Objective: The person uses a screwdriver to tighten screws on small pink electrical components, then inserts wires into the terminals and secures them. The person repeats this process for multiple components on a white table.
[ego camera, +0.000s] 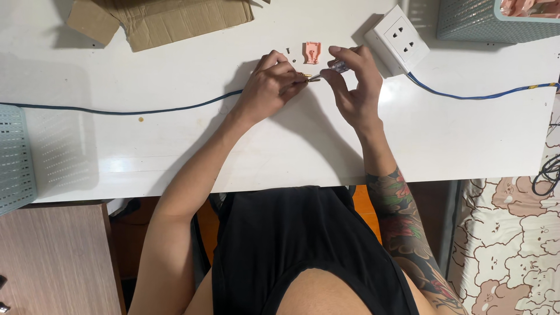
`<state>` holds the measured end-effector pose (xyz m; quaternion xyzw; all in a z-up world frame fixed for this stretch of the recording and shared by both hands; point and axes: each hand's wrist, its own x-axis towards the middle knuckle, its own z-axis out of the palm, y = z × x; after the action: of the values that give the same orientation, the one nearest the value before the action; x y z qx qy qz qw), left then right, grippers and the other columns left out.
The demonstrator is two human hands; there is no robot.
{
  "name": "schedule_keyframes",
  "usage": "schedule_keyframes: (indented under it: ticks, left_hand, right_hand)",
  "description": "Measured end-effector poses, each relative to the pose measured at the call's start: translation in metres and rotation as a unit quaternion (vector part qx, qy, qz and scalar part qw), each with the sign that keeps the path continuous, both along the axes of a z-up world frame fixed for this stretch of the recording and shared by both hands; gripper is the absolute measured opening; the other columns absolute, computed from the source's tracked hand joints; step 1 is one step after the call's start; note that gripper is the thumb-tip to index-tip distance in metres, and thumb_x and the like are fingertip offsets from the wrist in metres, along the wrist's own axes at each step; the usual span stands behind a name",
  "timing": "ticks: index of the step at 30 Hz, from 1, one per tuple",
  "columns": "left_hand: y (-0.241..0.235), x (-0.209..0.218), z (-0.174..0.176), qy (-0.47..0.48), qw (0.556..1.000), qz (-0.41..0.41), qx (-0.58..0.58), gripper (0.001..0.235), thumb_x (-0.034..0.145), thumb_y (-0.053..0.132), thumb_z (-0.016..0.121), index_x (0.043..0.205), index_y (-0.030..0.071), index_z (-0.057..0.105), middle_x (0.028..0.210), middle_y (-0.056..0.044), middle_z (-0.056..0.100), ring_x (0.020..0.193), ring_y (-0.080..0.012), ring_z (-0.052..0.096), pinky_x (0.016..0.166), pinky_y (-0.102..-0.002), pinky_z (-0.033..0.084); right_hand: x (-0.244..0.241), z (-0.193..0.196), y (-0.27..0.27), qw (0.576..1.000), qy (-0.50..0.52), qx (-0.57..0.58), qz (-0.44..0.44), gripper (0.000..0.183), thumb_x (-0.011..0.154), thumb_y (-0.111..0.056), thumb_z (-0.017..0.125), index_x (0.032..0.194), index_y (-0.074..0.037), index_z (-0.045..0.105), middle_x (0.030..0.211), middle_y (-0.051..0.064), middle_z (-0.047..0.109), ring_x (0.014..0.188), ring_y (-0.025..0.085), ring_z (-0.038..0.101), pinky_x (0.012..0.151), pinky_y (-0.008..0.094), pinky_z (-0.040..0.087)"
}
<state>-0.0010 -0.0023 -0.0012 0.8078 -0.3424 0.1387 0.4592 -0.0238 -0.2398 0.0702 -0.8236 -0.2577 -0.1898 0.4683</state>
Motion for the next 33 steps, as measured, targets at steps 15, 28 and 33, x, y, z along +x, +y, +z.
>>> schedule_keyframes:
  ticks: [15, 28, 33]
  left_hand:
    - [0.003, 0.0, -0.001, 0.005, 1.0, 0.003, -0.004, 0.015, 0.112, 0.02, 0.082, 0.118, 0.008, 0.09, 0.107, -0.002, 0.081, 0.114, -0.0263, 0.062, 0.097, -0.042, 0.055]
    - [0.001, 0.003, -0.015, -0.018, 1.0, 0.003, 0.0, 0.015, 0.11, 0.017, 0.086, 0.121, 0.007, 0.088, 0.107, 0.001, 0.079, 0.114, -0.0298, 0.062, 0.101, -0.042, 0.056]
    - [-0.004, -0.003, -0.008, -0.031, 0.999, 0.018, -0.018, 0.009, 0.109, 0.019, 0.088, 0.117, 0.014, 0.09, 0.099, 0.003, 0.076, 0.109, -0.0257, 0.064, 0.091, -0.041, 0.059]
  right_hand:
    - [-0.007, 0.022, 0.004, 0.998, -0.01, -0.015, 0.052, 0.044, 0.123, 0.006, 0.05, 0.165, -0.004, 0.051, 0.14, 0.026, 0.072, 0.12, 0.038, 0.063, 0.104, 0.047, 0.055]
    - [-0.008, 0.023, 0.0, 0.999, -0.005, -0.041, 0.02, 0.044, 0.121, 0.013, 0.061, 0.162, -0.003, 0.057, 0.125, 0.023, 0.077, 0.112, 0.035, 0.07, 0.104, 0.045, 0.057]
    - [-0.006, 0.013, 0.0, 0.999, -0.038, -0.012, -0.027, 0.019, 0.117, 0.005, 0.077, 0.134, 0.004, 0.069, 0.118, 0.022, 0.075, 0.094, 0.031, 0.063, 0.085, 0.041, 0.055]
